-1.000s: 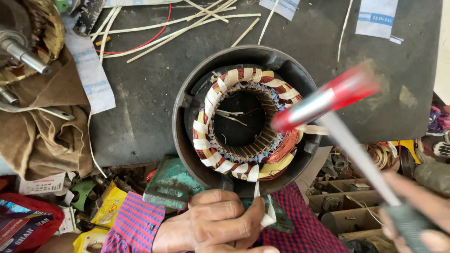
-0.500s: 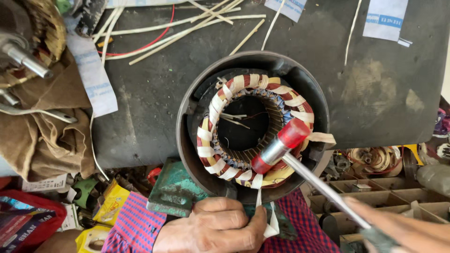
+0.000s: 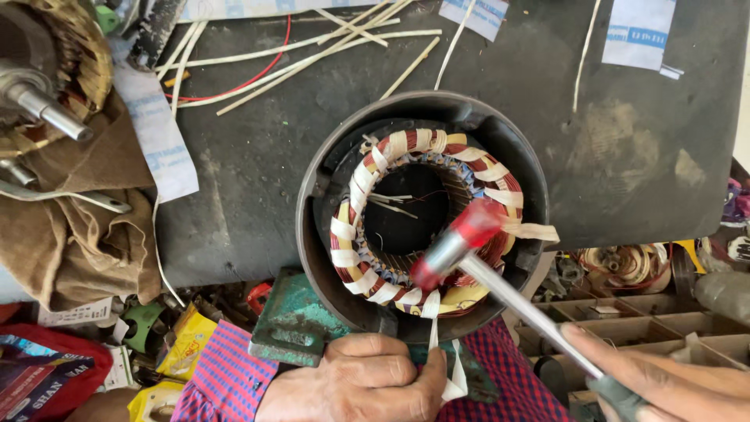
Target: The person secures the copper windings of a motor stator by wrapping a white insulating tape around the coil ends. They use a small rubber mallet to gently tap the tape into place and ensure it is tight. The work is performed on a cluttered workbench with various tools and parts visible.
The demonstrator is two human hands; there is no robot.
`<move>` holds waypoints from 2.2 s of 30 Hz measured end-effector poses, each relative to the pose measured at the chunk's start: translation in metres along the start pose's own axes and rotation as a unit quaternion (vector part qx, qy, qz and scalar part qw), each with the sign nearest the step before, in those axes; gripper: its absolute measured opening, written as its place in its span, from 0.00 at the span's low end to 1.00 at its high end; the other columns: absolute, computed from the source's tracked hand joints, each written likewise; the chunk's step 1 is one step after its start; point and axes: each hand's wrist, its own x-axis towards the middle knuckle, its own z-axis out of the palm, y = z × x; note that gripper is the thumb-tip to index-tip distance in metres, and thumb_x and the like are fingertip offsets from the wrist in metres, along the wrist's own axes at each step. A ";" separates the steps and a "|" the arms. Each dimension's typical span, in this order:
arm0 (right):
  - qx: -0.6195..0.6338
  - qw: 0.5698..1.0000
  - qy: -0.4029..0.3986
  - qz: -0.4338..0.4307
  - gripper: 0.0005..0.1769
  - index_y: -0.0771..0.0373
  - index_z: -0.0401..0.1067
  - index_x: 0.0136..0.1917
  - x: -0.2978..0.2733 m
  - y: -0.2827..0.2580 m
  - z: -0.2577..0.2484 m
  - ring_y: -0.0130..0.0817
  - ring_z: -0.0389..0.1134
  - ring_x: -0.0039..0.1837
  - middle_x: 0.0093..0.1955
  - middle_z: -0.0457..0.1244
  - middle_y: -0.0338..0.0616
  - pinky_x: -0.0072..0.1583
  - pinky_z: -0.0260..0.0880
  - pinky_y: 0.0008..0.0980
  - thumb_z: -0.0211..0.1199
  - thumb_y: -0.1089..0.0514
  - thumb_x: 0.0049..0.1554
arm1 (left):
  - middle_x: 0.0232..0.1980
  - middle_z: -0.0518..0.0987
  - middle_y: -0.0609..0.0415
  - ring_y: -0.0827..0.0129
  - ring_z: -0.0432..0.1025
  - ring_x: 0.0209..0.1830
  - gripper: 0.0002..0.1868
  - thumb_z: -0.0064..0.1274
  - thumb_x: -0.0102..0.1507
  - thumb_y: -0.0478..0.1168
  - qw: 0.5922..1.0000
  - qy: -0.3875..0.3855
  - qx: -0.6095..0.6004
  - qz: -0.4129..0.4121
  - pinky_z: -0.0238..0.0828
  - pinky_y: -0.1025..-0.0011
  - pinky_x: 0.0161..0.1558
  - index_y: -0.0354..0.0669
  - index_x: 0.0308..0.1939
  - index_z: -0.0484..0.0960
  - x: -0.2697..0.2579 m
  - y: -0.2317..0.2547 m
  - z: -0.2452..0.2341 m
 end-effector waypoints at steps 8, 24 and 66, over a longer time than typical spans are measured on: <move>-0.094 0.972 0.203 -0.074 0.42 0.52 0.51 0.81 -0.016 -0.014 0.010 0.31 0.71 0.52 0.52 0.66 0.39 0.56 0.71 0.37 0.56 0.33 0.63 | 0.41 0.78 0.60 0.78 0.73 0.38 0.11 0.62 0.69 0.32 1.000 -0.020 -0.015 0.008 0.73 0.76 0.50 0.34 0.55 0.82 -0.010 -0.001 0.002; -0.316 0.876 0.337 -0.138 0.40 0.52 0.62 0.80 0.001 -0.012 0.040 0.23 0.73 0.48 0.52 0.72 0.34 0.50 0.75 0.29 0.66 0.50 0.56 | 0.50 0.80 0.46 0.71 0.70 0.34 0.19 0.59 0.64 0.31 0.988 0.089 0.021 0.127 0.69 0.73 0.39 0.39 0.56 0.70 0.001 -0.008 0.010; -0.515 0.654 0.505 -0.228 0.36 0.49 0.72 0.66 0.054 -0.080 0.064 0.38 0.67 0.32 0.43 0.69 0.45 0.33 0.67 0.38 0.72 0.61 0.44 | 0.41 0.85 0.54 0.72 0.69 0.25 0.07 0.64 0.59 0.34 0.969 0.188 0.110 0.113 0.61 0.70 0.31 0.42 0.36 0.80 -0.023 0.008 0.045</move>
